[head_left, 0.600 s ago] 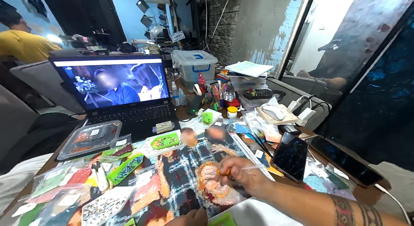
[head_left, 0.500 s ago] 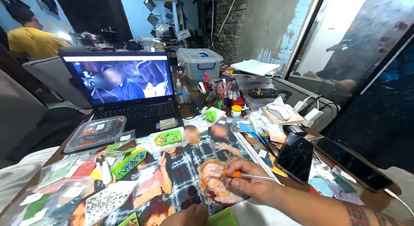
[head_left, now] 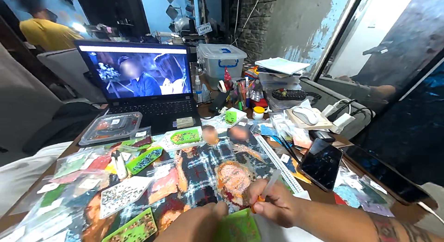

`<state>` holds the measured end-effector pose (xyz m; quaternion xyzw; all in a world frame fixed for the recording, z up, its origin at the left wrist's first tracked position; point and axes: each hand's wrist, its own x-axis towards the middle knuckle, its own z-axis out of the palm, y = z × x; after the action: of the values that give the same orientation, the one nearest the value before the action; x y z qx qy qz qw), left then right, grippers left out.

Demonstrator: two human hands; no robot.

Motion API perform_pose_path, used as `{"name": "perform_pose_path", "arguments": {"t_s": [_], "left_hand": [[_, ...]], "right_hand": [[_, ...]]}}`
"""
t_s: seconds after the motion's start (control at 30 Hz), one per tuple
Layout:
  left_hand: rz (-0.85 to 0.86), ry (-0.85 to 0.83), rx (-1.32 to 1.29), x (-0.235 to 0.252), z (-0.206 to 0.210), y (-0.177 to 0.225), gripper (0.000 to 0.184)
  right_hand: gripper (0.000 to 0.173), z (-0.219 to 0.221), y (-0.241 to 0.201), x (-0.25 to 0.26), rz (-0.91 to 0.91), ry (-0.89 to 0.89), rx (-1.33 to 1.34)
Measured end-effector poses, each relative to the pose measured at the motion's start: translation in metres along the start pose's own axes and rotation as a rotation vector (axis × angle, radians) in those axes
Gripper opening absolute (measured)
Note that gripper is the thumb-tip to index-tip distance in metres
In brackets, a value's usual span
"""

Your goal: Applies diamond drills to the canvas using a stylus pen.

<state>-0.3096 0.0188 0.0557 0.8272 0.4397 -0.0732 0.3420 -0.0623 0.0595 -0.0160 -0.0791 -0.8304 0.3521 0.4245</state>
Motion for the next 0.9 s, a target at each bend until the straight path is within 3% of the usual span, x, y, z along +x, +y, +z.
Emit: {"name": "perform_pose_path", "arguments": {"t_s": [0.43, 0.9], "left_hand": [[0.003, 0.155, -0.023, 0.0057, 0.0066, 0.0024, 0.057], [0.004, 0.169, -0.026, 0.0081, 0.0079, -0.0001, 0.059]], "right_hand": [[0.034, 0.0004, 0.0048, 0.0007, -0.047, 0.002, -0.156], [0.032, -0.0002, 0.0068, 0.0008, -0.026, -0.001, -0.15]]}}
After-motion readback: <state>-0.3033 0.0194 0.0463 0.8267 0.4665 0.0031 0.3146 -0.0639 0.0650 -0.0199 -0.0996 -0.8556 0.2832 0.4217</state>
